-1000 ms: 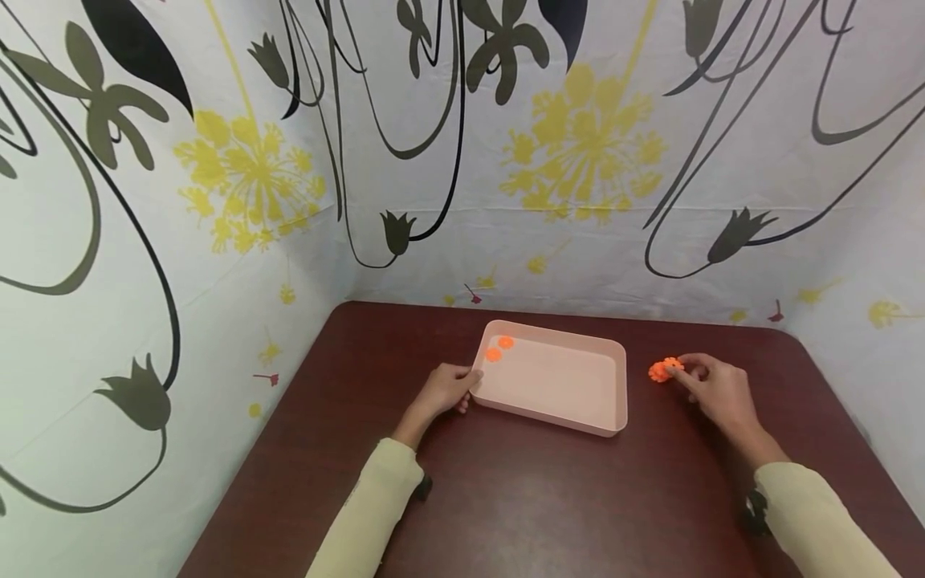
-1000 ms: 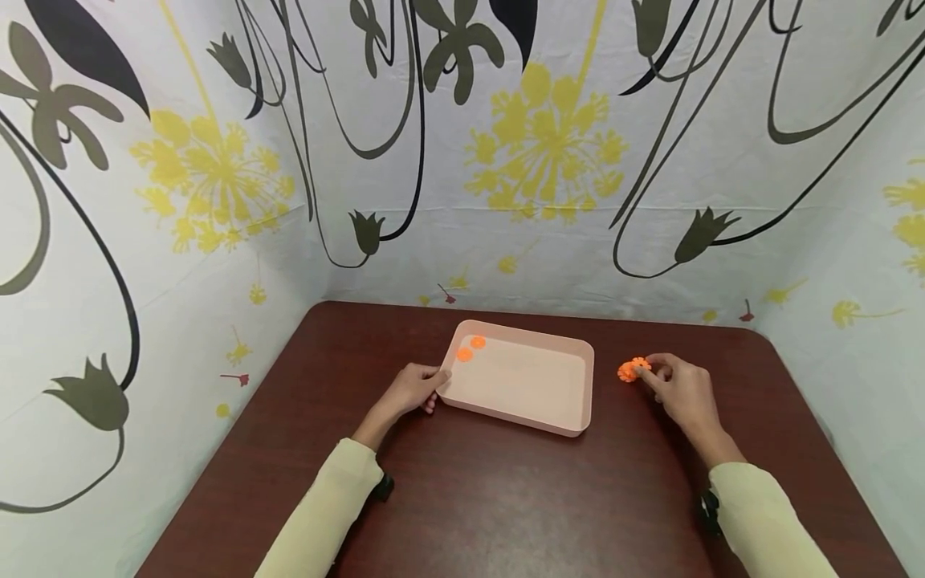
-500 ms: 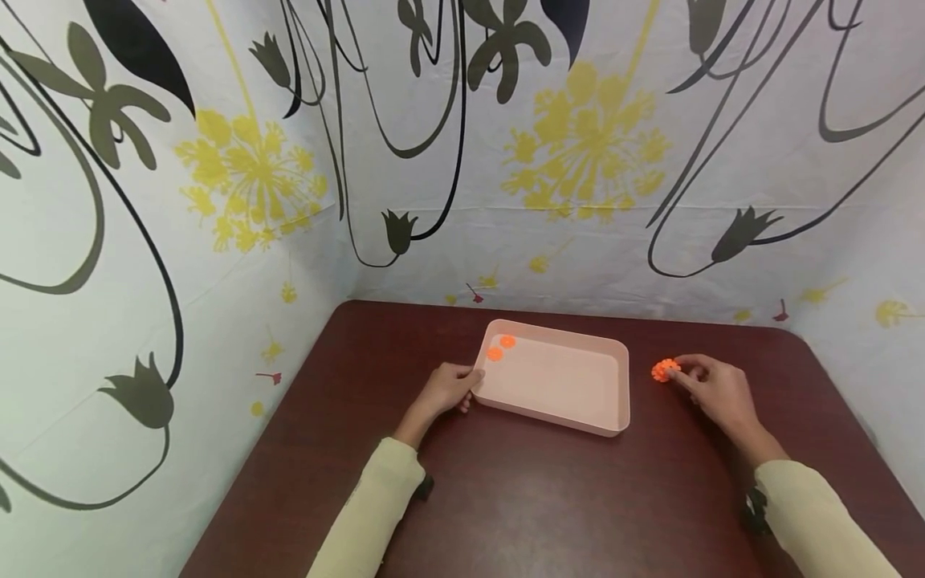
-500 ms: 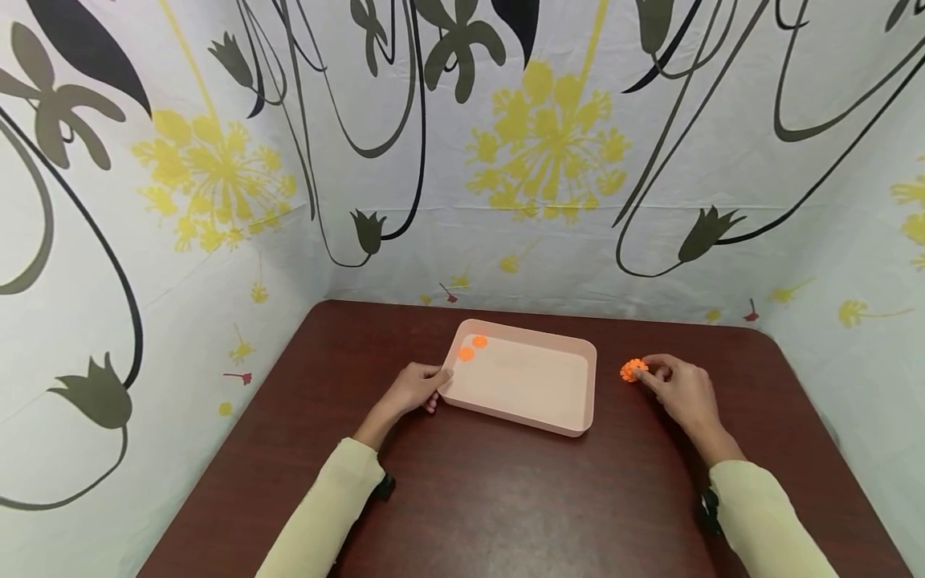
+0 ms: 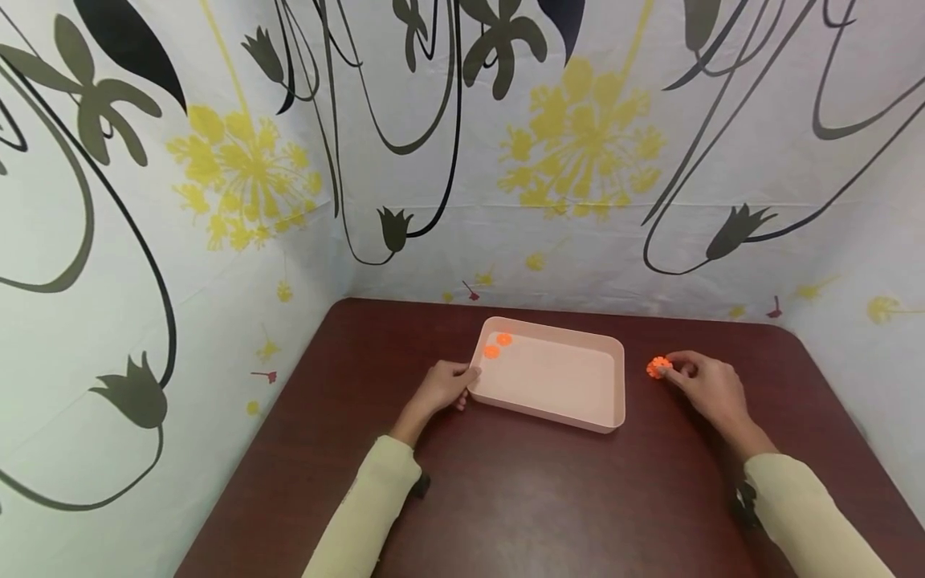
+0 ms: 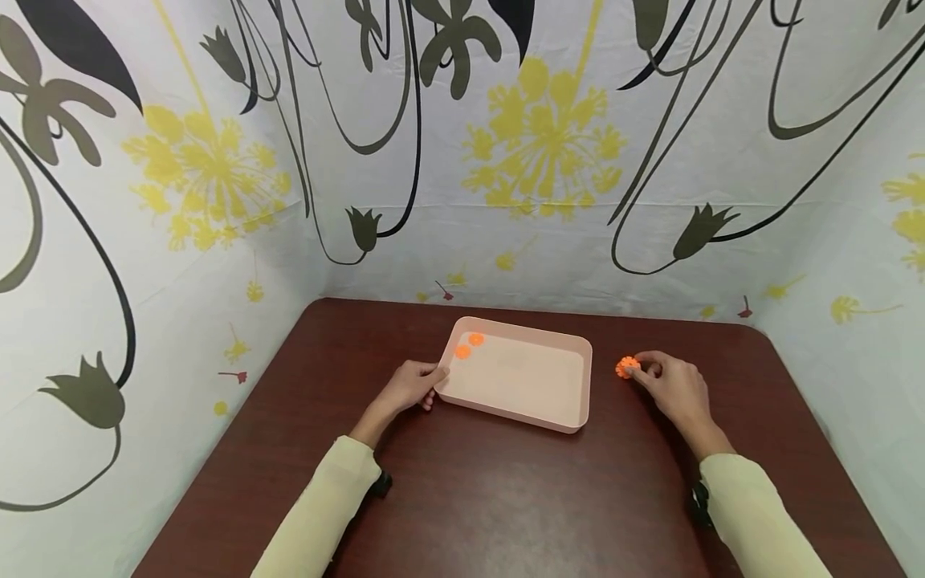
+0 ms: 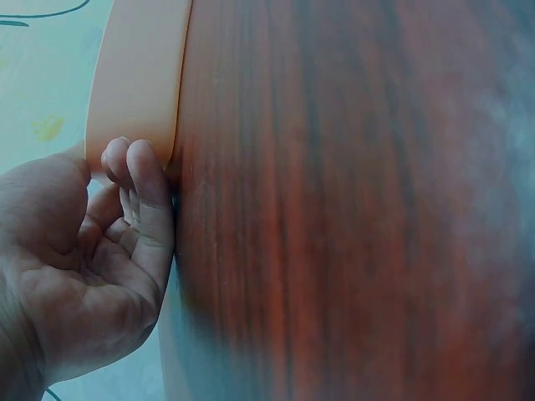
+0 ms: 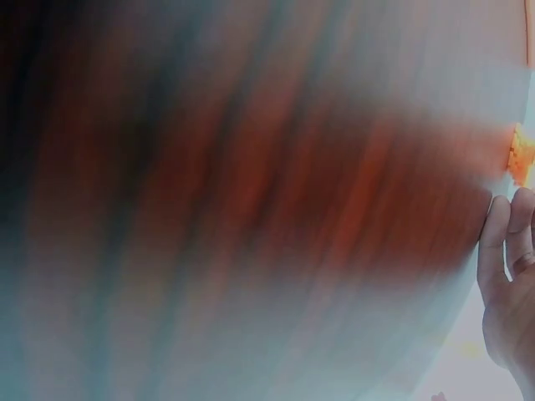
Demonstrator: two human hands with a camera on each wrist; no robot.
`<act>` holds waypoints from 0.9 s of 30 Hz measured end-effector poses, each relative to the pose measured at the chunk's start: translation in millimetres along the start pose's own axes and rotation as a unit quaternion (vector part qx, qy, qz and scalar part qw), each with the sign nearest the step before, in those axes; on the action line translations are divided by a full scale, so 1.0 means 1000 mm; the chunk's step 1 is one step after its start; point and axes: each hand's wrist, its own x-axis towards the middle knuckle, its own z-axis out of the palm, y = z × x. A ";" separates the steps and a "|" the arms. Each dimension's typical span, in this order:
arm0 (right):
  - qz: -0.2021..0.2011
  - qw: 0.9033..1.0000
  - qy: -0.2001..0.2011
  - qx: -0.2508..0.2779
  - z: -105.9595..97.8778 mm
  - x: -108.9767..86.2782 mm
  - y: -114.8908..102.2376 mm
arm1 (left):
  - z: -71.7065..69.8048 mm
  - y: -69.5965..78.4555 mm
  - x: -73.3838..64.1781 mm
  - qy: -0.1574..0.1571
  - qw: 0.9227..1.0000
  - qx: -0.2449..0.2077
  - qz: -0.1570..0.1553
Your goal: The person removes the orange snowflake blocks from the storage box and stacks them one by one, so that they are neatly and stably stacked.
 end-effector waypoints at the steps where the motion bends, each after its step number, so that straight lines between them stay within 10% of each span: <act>1: 0.001 1.000 0.001 0.001 0.000 0.000 0.001 | 0.000 0.000 0.000 -0.002 1.000 0.000 0.000; 11: 0.019 0.995 0.048 0.090 -0.008 0.002 -0.009 | 0.003 0.003 0.001 -0.006 1.000 0.002 0.001; 27: 0.003 0.972 0.044 0.231 0.010 0.022 -0.084 | 0.001 0.004 -0.001 0.001 1.000 0.011 0.002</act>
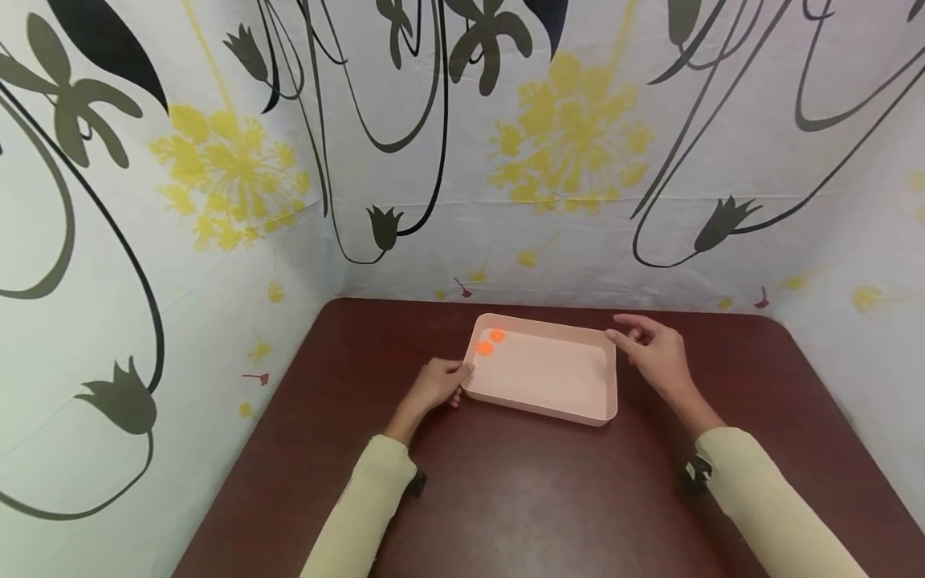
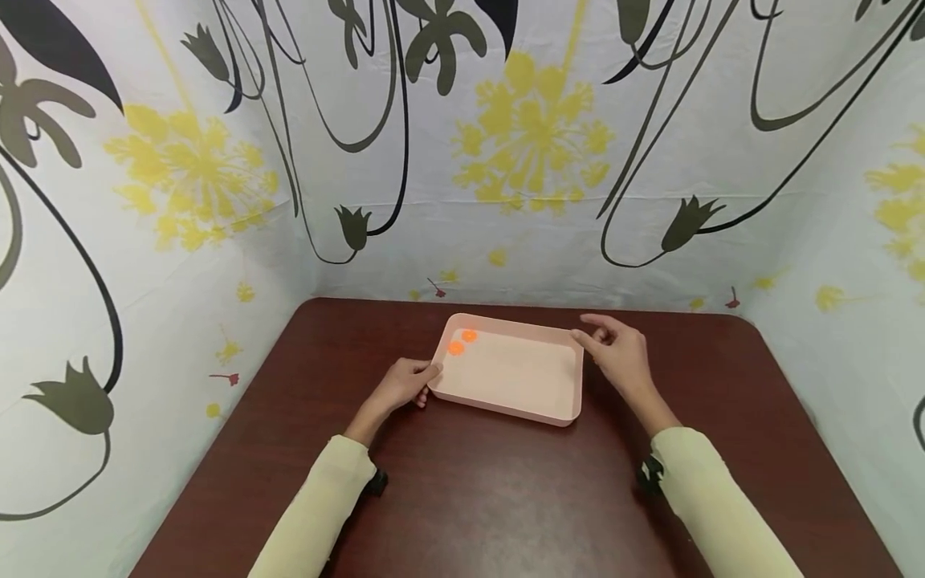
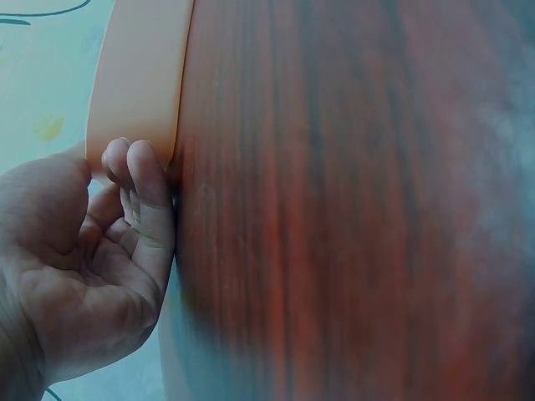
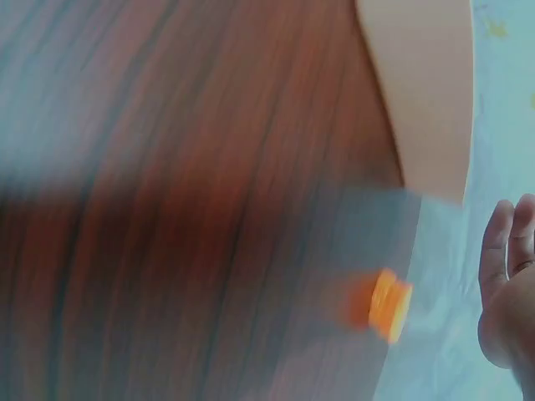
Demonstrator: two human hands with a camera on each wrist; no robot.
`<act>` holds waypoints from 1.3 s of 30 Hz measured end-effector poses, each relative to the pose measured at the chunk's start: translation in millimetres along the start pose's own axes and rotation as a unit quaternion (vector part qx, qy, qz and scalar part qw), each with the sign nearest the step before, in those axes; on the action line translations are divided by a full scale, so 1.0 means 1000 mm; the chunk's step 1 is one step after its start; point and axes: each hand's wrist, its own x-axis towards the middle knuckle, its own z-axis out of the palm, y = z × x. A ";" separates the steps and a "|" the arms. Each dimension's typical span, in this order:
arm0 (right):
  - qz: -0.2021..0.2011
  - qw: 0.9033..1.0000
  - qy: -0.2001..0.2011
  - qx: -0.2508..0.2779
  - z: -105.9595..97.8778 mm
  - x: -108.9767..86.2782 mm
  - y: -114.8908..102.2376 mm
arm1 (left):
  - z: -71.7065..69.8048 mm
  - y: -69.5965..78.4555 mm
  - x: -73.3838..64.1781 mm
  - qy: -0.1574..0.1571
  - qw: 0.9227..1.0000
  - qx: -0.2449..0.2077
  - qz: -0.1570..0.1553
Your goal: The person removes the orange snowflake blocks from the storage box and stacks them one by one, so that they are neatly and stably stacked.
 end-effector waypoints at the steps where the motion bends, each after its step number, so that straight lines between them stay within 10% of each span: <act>1: -0.003 1.000 -0.002 0.007 0.006 0.002 -0.003 | -0.001 0.000 0.000 0.001 1.000 -0.001 -0.001; 22: -0.020 0.990 -0.135 0.047 0.103 -0.003 -0.051 | -0.002 -0.002 0.002 -0.006 1.000 -0.010 0.004; 39: 0.068 0.968 -0.229 0.077 0.153 -0.002 -0.072 | -0.001 -0.004 0.004 -0.014 1.000 -0.007 -0.005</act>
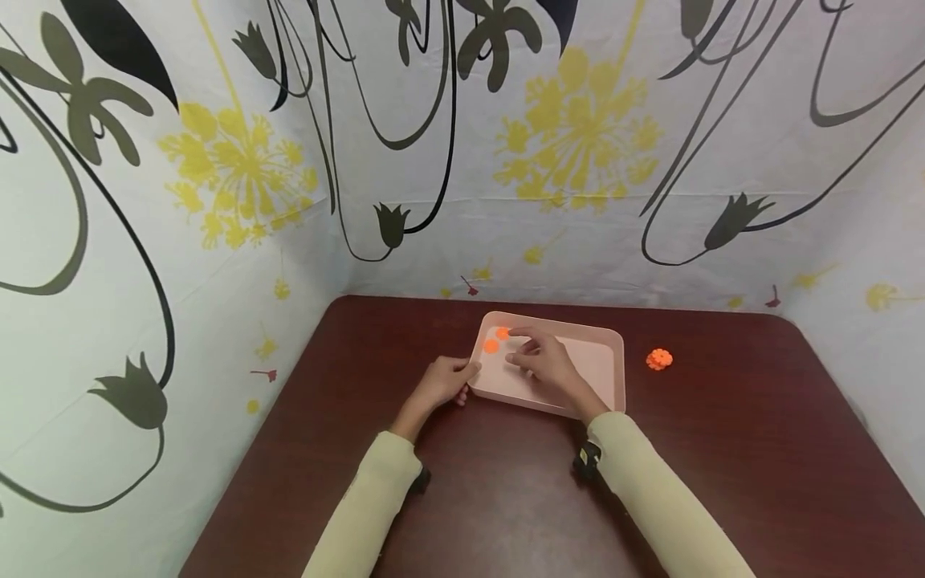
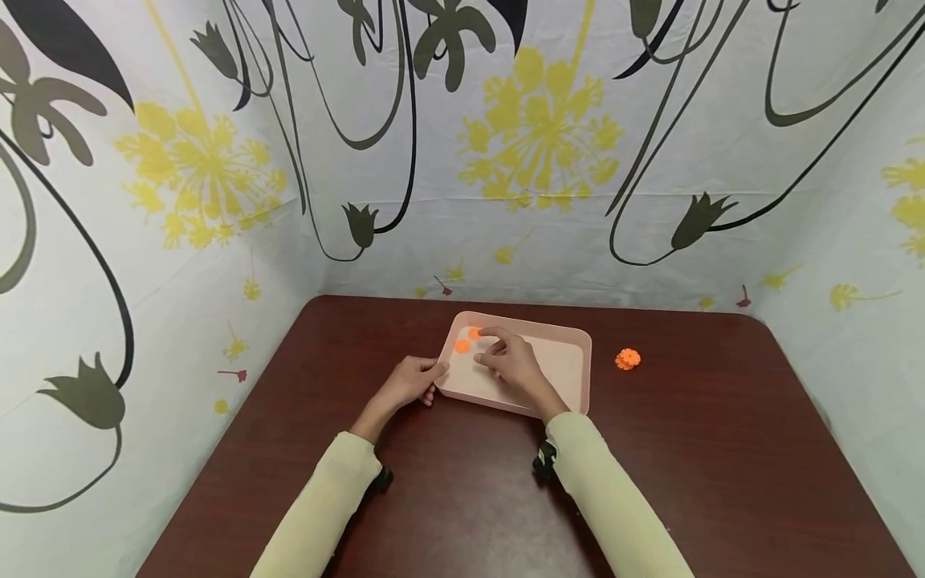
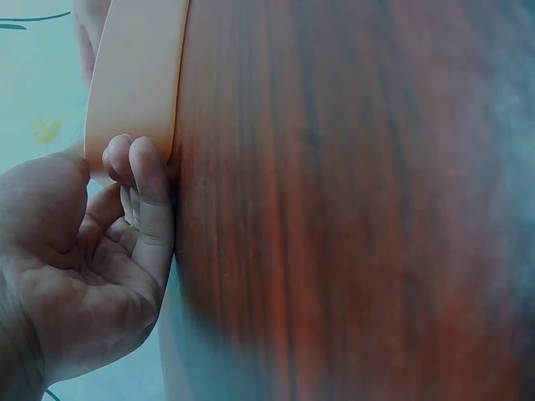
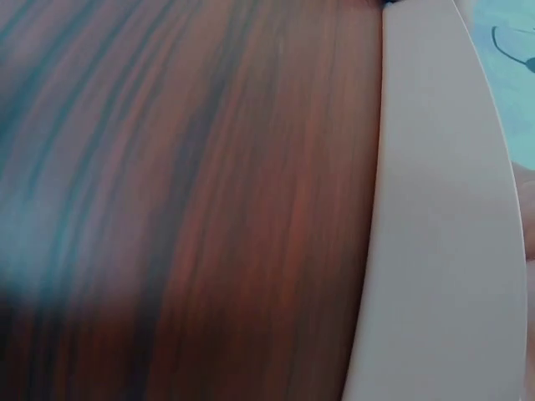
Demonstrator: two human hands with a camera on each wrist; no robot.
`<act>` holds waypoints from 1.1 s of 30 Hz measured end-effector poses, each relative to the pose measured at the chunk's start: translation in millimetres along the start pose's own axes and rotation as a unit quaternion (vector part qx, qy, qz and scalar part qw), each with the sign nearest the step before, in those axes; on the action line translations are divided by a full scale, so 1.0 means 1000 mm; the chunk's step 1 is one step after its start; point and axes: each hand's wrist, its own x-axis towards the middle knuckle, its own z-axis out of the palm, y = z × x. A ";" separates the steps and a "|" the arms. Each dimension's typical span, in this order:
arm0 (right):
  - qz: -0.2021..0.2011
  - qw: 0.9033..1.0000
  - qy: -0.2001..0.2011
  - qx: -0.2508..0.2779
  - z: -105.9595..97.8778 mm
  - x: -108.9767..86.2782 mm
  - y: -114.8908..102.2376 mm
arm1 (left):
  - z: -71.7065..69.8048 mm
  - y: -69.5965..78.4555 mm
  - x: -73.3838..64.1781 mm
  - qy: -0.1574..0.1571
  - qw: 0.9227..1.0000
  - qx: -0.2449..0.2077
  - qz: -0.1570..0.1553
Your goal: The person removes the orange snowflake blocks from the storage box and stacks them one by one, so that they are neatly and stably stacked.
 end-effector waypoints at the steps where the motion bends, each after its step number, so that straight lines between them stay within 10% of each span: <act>1: 0.000 1.000 -0.007 -0.003 0.002 0.002 -0.001 | 0.000 0.000 0.000 0.000 1.000 0.000 0.000; 14: 0.041 0.998 -0.025 -0.033 0.012 0.022 0.003 | -0.002 0.002 -0.003 0.002 1.000 -0.002 0.003; 33: 0.073 0.975 0.058 -0.199 0.029 0.030 -0.003 | 0.000 -0.001 0.000 0.005 1.000 0.001 -0.001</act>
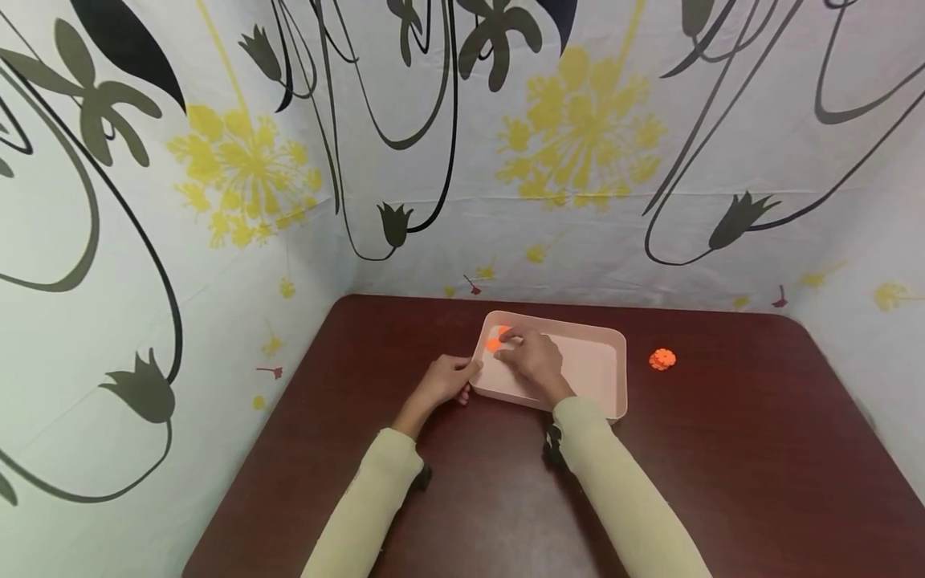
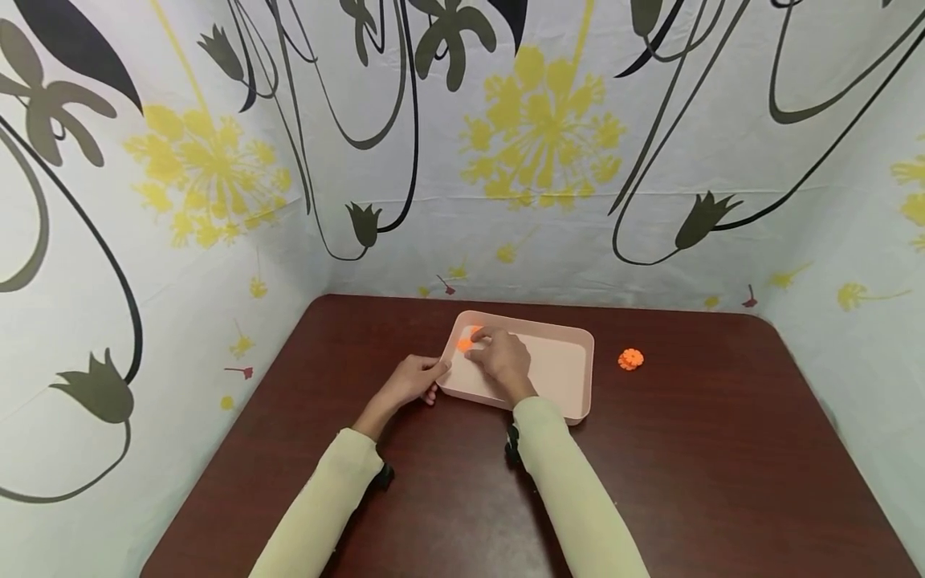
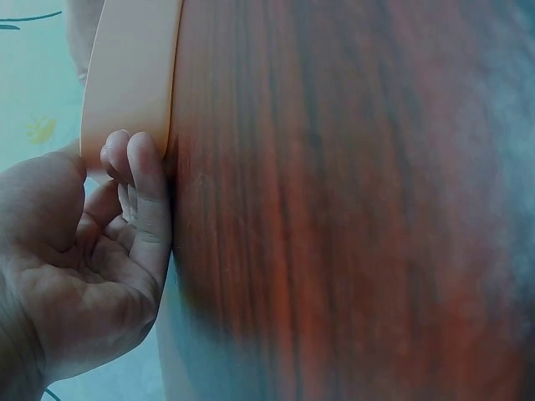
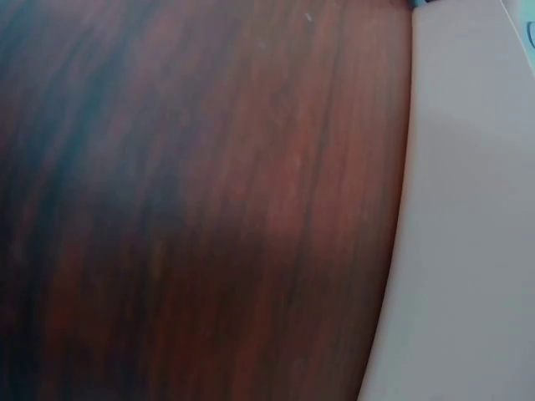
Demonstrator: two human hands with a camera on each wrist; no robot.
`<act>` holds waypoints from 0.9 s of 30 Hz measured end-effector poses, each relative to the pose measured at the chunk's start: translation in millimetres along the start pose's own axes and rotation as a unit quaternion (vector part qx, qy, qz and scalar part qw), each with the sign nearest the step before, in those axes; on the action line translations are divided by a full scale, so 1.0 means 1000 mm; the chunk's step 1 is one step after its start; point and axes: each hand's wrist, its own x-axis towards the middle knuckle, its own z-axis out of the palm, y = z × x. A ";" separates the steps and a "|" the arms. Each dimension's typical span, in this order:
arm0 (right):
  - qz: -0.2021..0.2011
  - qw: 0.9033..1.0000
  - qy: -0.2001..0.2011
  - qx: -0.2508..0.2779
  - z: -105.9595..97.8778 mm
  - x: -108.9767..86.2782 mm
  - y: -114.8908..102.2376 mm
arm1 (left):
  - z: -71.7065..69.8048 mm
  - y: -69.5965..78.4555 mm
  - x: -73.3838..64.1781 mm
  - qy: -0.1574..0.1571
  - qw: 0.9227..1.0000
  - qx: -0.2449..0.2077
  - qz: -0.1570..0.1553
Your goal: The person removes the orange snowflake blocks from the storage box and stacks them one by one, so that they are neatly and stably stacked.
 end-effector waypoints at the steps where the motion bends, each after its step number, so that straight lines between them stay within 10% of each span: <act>1: 0.000 1.000 0.004 0.001 0.001 -0.001 -0.001 | 0.000 0.000 0.000 0.000 1.000 -0.001 0.000; 27: -0.069 0.994 0.043 -0.072 0.012 -0.005 -0.011 | 0.001 0.000 -0.001 0.006 1.000 -0.004 0.003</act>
